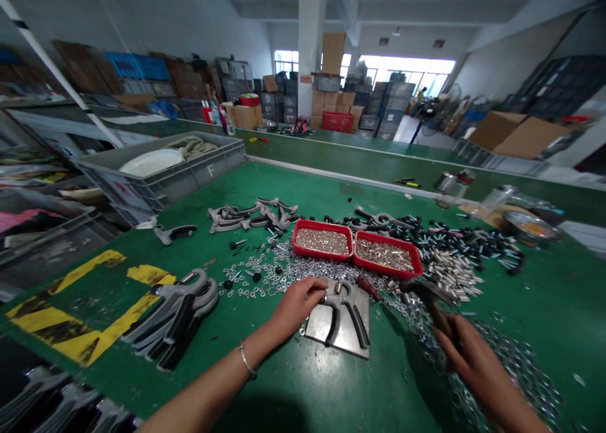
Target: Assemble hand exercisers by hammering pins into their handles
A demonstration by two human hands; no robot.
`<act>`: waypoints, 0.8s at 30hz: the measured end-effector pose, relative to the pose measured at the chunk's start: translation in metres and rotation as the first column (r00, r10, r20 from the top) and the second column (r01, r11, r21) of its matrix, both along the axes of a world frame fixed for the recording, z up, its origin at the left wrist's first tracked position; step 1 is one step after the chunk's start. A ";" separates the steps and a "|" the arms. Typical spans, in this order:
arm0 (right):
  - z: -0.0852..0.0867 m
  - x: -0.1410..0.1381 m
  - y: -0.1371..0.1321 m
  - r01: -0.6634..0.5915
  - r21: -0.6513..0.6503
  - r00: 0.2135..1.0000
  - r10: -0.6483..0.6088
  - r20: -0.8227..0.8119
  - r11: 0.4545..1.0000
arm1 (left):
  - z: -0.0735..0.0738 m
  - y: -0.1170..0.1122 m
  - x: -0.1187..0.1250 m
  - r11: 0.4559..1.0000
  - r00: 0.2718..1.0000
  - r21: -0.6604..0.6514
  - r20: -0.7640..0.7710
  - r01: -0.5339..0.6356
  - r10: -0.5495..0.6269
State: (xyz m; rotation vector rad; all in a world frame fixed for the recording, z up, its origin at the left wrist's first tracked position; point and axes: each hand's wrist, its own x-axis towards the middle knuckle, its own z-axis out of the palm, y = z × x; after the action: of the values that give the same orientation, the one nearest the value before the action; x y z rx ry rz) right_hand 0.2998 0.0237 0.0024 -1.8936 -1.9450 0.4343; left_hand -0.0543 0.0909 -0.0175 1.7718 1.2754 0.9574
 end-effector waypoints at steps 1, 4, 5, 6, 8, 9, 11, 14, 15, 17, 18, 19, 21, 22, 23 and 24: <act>0.007 -0.014 0.000 -0.046 -0.085 0.996 0.039 -0.085 0.995 | 0.002 -0.001 -0.003 0.999 0.999 -0.053 0.033 -0.014 0.016; 0.025 -0.061 0.001 -0.240 -0.214 0.958 0.196 -0.208 0.947 | 0.003 0.000 -0.007 0.985 0.989 -0.170 0.143 -0.023 0.047; 0.029 -0.076 0.002 -0.277 -0.204 0.948 0.232 -0.219 0.939 | 0.003 0.001 -0.008 0.981 0.983 -0.192 0.179 -0.015 0.050; 0.031 -0.088 0.005 -0.285 -0.175 0.944 0.245 -0.219 0.942 | 0.001 0.003 -0.010 0.979 0.976 -0.205 0.211 -0.003 0.047; 0.031 -0.104 0.013 -0.247 -0.095 0.956 0.227 -0.185 0.964 | -0.002 0.005 -0.014 0.977 0.968 -0.213 0.251 0.025 0.030; 0.029 -0.108 0.017 -0.230 -0.080 0.965 0.217 -0.146 0.970 | -0.004 0.006 -0.017 0.977 0.967 -0.209 0.254 0.034 0.021; 0.022 -0.109 0.025 -0.240 -0.118 0.970 0.233 -0.071 0.964 | -0.006 0.007 -0.024 0.981 0.974 -0.190 0.225 0.028 0.016; 0.013 -0.104 0.030 -0.308 -0.183 0.950 0.292 -0.110 0.934 | -0.005 0.012 -0.027 0.988 0.992 -0.152 0.120 -0.009 0.028; 0.012 -0.103 0.030 -0.306 -0.161 0.948 0.284 -0.145 0.938 | -0.004 0.015 -0.025 0.991 0.996 -0.133 0.084 -0.015 0.026; 0.010 -0.103 0.031 -0.251 -0.125 0.960 0.230 -0.160 0.960 | 0.000 0.025 -0.017 0.996 1.000 -0.089 0.024 0.006 -0.004; 0.009 -0.102 0.031 -0.224 -0.133 0.967 0.204 -0.150 0.965 | 0.002 0.031 -0.010 0.997 0.999 -0.069 -0.008 0.031 -0.031; 0.008 -0.101 0.033 -0.217 -0.160 0.970 0.194 -0.146 0.963 | 0.003 0.038 -0.003 0.997 0.997 -0.049 -0.054 0.057 -0.060; 0.006 -0.096 0.036 -0.246 -0.236 0.958 0.200 -0.204 0.940 | 0.005 0.052 0.013 0.994 0.977 -0.026 -0.180 0.108 -0.111; 0.005 -0.093 0.037 -0.262 -0.265 0.943 0.187 -0.276 0.928 | 0.005 0.059 0.020 0.992 0.962 -0.022 -0.242 0.127 -0.129; 0.005 -0.089 0.037 -0.264 -0.285 0.919 0.150 -0.365 0.921 | 0.004 0.065 0.026 0.990 0.946 -0.022 -0.291 0.142 -0.143; 0.004 -0.085 0.037 -0.244 -0.303 0.889 0.087 -0.450 0.921 | 0.003 0.071 0.031 0.987 0.933 -0.025 -0.325 0.156 -0.156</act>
State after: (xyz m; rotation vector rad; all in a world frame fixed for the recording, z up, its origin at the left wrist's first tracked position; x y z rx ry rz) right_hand 0.2145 0.0603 0.0066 -1.6343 -1.8157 1.2193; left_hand -0.0232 0.1615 -0.0147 2.0601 1.3065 0.5904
